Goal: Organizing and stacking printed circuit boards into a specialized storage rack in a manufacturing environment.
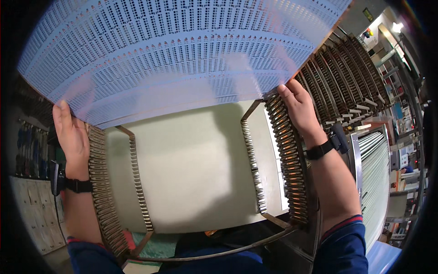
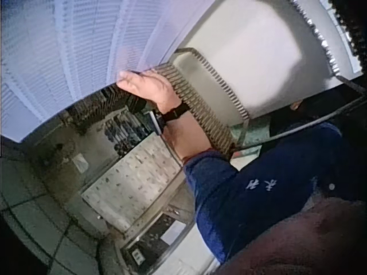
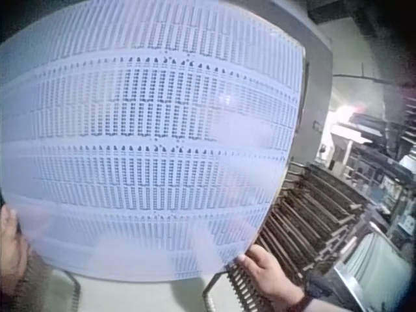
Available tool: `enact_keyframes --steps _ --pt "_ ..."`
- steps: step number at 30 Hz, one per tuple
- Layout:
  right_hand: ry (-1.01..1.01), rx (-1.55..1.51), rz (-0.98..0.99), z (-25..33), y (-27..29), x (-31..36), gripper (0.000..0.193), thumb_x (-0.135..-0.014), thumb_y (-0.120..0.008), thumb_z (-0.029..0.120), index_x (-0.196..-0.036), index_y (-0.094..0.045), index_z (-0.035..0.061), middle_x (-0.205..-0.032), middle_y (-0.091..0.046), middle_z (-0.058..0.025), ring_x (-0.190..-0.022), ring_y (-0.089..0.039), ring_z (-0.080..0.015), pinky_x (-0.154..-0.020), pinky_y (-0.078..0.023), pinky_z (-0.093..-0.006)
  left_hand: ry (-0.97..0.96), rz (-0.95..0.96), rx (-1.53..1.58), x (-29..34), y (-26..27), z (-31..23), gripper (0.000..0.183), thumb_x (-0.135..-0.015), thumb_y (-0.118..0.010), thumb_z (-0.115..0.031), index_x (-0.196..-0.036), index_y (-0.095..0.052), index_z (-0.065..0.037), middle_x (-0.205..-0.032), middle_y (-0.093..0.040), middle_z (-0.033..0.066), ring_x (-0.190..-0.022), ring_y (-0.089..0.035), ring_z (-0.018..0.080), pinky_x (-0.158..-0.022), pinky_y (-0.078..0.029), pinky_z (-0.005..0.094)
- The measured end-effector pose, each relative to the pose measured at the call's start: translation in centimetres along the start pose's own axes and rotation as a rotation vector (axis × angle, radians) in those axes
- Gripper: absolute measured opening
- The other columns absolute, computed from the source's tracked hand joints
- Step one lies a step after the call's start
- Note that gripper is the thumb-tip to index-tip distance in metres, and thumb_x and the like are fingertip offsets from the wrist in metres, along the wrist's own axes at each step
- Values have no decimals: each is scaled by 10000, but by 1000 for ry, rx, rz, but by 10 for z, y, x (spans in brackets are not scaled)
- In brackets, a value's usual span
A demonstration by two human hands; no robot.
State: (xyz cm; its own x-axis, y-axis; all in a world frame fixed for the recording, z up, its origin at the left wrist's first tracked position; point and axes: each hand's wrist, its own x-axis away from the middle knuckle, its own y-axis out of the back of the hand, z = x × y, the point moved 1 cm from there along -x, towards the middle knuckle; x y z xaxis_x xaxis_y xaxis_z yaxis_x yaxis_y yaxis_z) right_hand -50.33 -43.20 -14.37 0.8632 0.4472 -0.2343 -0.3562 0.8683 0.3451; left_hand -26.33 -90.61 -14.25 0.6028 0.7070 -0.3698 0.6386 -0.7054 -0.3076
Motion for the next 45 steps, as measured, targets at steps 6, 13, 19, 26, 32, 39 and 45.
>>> enact_keyframes --steps 6,13,19,26,32,39,45 --pt "-39 -17 154 -5 22 -17 298 -1078 -547 187 -1271 -620 -28 -1075 -655 9 -971 -557 -66 -873 -469 -242 -9 -30 -26 1 3 1 465 -1101 -480 -301 -1446 -417 5 -1444 -501 121 -1313 -493 226 -1133 -396 387" --pt "47 102 4 -3 17 -10 217 -1069 -576 224 -1074 -640 17 -833 -530 64 -762 -448 -29 -655 -390 -204 -30 -123 24 2 -4 -1 445 -1101 -481 -289 -1424 -427 12 -1435 -505 136 -1301 -497 231 -1137 -389 395" --pt "-10 -29 -31 -10 11 -11 230 -1067 -573 209 -1033 -643 -8 -831 -544 47 -772 -461 -49 -686 -409 -229 -85 -62 -27 2 -17 -4 388 -1097 -485 -322 -1375 -458 -53 -1310 -553 97 -1164 -562 198 -956 -507 347" --pt "38 231 -123 -5 21 -2 199 -1062 -556 148 -1088 -638 -31 -971 -631 -14 -897 -546 -83 -814 -452 -247 -85 -123 -190 5 -29 -7 416 -1072 -541 -297 -1398 -382 -93 -1344 -511 83 -1194 -524 191 -952 -489 365" --pt "167 180 -159 -17 25 -4 223 -1091 -522 178 -1084 -602 -31 -933 -550 2 -829 -510 -80 -774 -445 -229 -103 -10 -258 13 -48 -23 558 -1067 -552 -268 -1497 -250 -84 -1413 -456 96 -1262 -465 187 -1065 -400 364" --pt "382 148 -288 -25 32 -6 157 -1057 -567 88 -1170 -574 -21 -1016 -623 -32 -924 -583 -83 -867 -487 -235 -120 3 -206 13 -43 -21 514 -1075 -536 -229 -1495 -276 -86 -1393 -469 86 -1254 -469 172 -1106 -357 341" --pt "366 215 -243 -14 40 7 156 -1036 -581 41 -1180 -544 -5 -1014 -582 -25 -912 -580 -89 -841 -510 -251 59 -172 -222 20 -45 -21 533 -1071 -542 -252 -1509 -264 -132 -1295 -523 43 -1177 -514 159 -968 -486 401"
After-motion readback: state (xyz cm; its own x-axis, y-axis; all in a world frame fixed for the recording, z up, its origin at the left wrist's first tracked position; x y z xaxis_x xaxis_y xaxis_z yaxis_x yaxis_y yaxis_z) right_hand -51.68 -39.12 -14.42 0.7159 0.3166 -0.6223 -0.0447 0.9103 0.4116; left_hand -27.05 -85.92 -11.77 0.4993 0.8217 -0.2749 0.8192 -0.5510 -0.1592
